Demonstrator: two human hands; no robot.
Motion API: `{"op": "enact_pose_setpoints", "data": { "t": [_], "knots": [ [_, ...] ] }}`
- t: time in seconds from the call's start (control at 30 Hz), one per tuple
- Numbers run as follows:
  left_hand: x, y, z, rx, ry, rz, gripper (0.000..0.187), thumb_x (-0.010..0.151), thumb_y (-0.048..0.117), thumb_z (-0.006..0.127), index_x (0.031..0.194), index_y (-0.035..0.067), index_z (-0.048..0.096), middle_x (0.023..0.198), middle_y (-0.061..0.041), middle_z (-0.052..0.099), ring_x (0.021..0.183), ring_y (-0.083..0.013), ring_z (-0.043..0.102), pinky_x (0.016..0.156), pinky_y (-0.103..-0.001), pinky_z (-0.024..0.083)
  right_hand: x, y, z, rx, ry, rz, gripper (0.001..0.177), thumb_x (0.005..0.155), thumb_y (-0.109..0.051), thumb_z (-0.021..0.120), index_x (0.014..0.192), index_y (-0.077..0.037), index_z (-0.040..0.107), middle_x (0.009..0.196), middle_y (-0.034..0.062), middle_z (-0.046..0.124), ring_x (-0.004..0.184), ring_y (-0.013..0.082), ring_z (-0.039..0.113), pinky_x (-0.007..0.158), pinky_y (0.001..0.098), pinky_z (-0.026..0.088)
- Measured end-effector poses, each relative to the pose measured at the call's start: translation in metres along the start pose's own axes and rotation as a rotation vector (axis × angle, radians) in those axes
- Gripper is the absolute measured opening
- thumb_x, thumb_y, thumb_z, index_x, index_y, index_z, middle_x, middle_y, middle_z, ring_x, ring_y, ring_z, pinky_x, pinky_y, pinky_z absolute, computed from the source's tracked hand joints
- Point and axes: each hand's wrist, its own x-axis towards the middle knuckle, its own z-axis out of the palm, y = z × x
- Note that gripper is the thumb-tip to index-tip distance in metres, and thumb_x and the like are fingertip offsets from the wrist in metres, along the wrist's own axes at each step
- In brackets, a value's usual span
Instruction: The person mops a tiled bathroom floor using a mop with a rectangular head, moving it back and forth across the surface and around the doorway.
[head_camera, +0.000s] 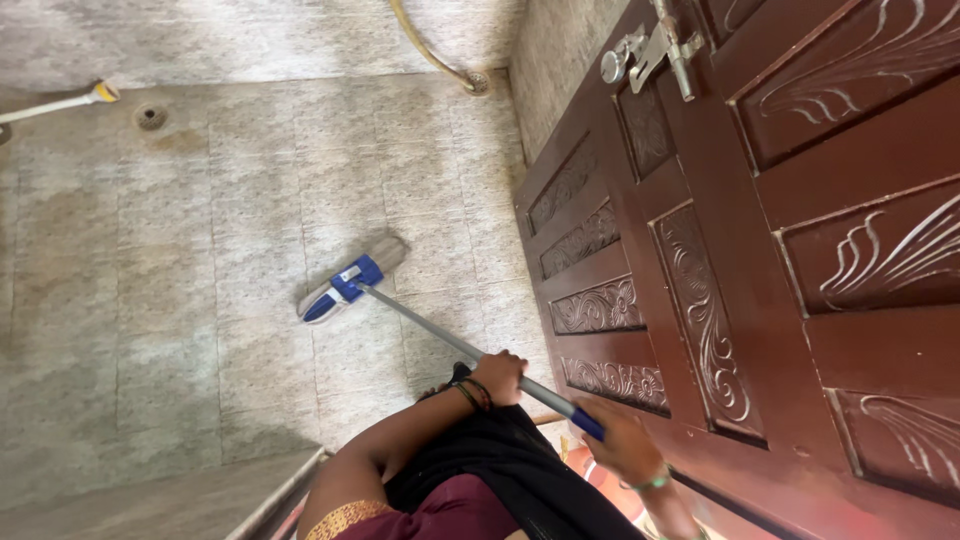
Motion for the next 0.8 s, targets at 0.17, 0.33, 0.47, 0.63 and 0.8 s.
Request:
{"op": "enact_pose_setpoints", "data": {
  "t": [0.17, 0.33, 0.47, 0.63, 0.8],
  "knots": [
    [-0.012, -0.074, -0.015, 0.013, 0.099, -0.176, 0.026, 0.072, 0.025, 0.073, 0.095, 0.014, 0.069, 0.101, -0.007, 0.072, 0.105, -0.0319, 0.064, 0.084, -0.048, 0.056, 0.059, -0.024, 0.048, 0.016, -0.227, 0.22, 0.053, 0.079, -0.007, 0.068, 0.131, -0.017, 0.063, 0.098, 0.0139, 0.071, 0.085, 0.0331, 0.073, 0.077, 0.0451, 0.059],
    [-0.016, -0.148, -0.064, -0.029, 0.023, -0.457, 0.033, 0.075, 0.034, 0.079, 0.1, 0.016, 0.068, 0.106, -0.009, 0.068, 0.111, -0.0312, 0.062, 0.09, -0.051, 0.054, 0.14, -0.031, 0.118, -0.179, -0.111, -0.061, 0.041, 0.08, -0.009, 0.069, 0.121, -0.012, 0.065, 0.095, 0.0181, 0.071, 0.088, 0.0405, 0.068, 0.079, 0.0513, 0.054],
    [-0.023, -0.181, -0.09, 0.069, 0.004, -0.493, 0.025, 0.082, 0.021, 0.068, 0.107, 0.017, 0.07, 0.112, -0.008, 0.069, 0.116, -0.0312, 0.062, 0.09, -0.05, 0.058, 0.176, -0.028, 0.156, -0.13, -0.128, -0.093, 0.043, 0.078, -0.007, 0.067, 0.121, -0.011, 0.065, 0.095, 0.0193, 0.071, 0.09, 0.041, 0.068, 0.081, 0.0503, 0.055],
    [-0.017, -0.162, -0.072, 0.137, -0.009, -0.523, 0.037, 0.085, 0.021, 0.068, 0.121, 0.019, 0.067, 0.124, -0.007, 0.064, 0.124, -0.0303, 0.056, 0.09, -0.054, 0.055, 0.161, 0.019, 0.186, -0.077, -0.128, -0.148, 0.061, 0.073, -0.004, 0.067, 0.133, -0.011, 0.061, 0.102, 0.0209, 0.071, 0.092, 0.0423, 0.068, 0.083, 0.0494, 0.055],
    [-0.012, -0.115, -0.029, 0.272, -0.212, -0.633, 0.033, 0.087, 0.025, 0.071, 0.118, 0.013, 0.07, 0.13, -0.006, 0.064, 0.133, -0.0268, 0.054, 0.093, -0.047, 0.059, 0.108, 0.051, 0.188, -0.017, -0.195, 0.013, 0.068, 0.077, -0.005, 0.065, 0.143, -0.021, 0.06, 0.106, 0.0183, 0.074, 0.093, 0.0396, 0.071, 0.085, 0.0459, 0.057]
  ]
}}
